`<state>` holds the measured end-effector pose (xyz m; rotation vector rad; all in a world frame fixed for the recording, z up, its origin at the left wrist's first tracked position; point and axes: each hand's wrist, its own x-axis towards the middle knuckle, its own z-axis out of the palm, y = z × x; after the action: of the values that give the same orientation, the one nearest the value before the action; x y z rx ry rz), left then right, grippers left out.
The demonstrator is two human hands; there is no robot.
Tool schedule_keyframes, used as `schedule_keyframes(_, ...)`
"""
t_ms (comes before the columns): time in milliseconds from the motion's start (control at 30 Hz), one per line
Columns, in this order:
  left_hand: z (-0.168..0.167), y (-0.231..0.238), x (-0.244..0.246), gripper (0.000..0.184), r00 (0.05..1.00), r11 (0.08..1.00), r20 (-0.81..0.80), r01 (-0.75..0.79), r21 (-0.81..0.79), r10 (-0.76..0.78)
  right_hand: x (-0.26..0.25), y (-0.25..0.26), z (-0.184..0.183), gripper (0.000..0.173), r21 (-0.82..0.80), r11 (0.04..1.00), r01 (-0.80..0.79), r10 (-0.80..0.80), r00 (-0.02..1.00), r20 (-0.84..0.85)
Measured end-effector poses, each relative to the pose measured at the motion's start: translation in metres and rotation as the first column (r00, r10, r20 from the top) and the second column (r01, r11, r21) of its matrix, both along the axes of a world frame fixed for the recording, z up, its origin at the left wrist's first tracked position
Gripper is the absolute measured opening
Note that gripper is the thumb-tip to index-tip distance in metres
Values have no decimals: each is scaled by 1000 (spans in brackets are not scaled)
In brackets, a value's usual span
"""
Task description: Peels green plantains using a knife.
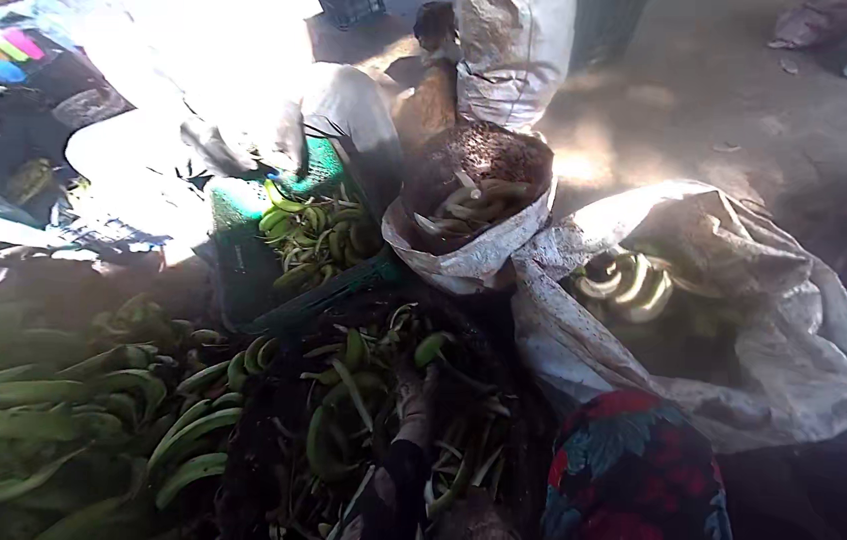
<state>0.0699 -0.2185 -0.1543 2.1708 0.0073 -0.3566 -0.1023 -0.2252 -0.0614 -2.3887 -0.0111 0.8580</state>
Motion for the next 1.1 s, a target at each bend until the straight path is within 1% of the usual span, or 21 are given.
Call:
schedule_keyframes(67,25,21,-8,62,999,977,-41,-24,-213,16,8,-1,22,29,-7,981,-196,193,971,-138)
schedule_keyframes(100,36,35,-10,61,998,952,-54,-46,-302,31,8,0,33,28,-23,968,-251,244,956,-161)
schedule_keyframes(167,61,64,-10,54,994,878,-48,-110,-466,100,12,-3,54,29,-43,958,-283,268,941,-208)
schedule_keyframes(233,85,96,-14,51,979,775,-74,-198,-600,192,16,-4,67,27,-69,959,-276,254,940,-229)
schedule_keyframes(300,105,128,-21,46,950,658,-133,-293,-694,283,20,-9,69,32,-45,960,-276,261,943,-204)
schedule_keyframes(367,115,156,-29,37,904,580,-137,-369,-726,405,21,-15,74,40,69,969,-235,243,959,-146)
schedule_keyframes(400,119,169,-34,36,877,556,-121,-395,-731,465,19,-18,75,41,164,971,-176,193,977,-93)
schedule_keyframes(433,121,179,-39,36,846,546,-85,-412,-729,526,16,-19,75,41,285,955,-89,100,995,-26)
schedule_keyframes(467,125,187,-45,39,816,555,-38,-426,-714,576,12,-16,73,41,410,912,4,-23,999,41)
schedule_keyframes(500,127,193,-50,44,794,570,25,-415,-709,608,11,-10,73,40,521,849,85,-136,989,61)
schedule_keyframes(567,131,204,-60,55,756,622,188,-341,-704,627,11,7,74,35,662,723,196,-275,961,16)
schedule_keyframes(600,136,205,-65,58,722,632,257,-310,-710,643,11,16,75,31,696,680,231,-305,952,-18)
schedule_keyframes(667,145,207,-75,54,657,668,410,-195,-718,632,9,33,73,31,702,649,293,-303,946,-115)
schedule_keyframes(700,149,208,-80,48,626,723,511,-125,-680,589,8,40,72,32,689,652,317,-295,943,-154)
schedule_keyframes(767,153,211,-86,41,549,823,685,-9,-568,479,5,52,71,29,707,629,324,-305,939,-159)
schedule_keyframes(833,155,211,-91,38,491,855,760,56,-516,426,4,59,73,28,732,602,321,-319,936,-149)
schedule_keyframes(933,156,209,-93,36,448,843,782,105,-527,433,4,65,81,26,770,560,306,-353,929,-112)
schedule_keyframes(1000,163,203,-90,36,427,817,779,141,-559,459,4,68,82,29,777,565,279,-360,930,-72)
schedule_keyframes(1033,168,200,-89,37,435,793,762,158,-589,479,3,69,79,29,753,608,250,-324,945,-52)
schedule_keyframes(1067,173,196,-89,40,459,761,729,158,-629,507,3,67,75,32,699,688,195,-229,972,-46)
schedule_keyframes(1100,179,191,-89,46,506,726,675,131,-675,537,5,63,68,38,633,766,110,-77,994,-79)
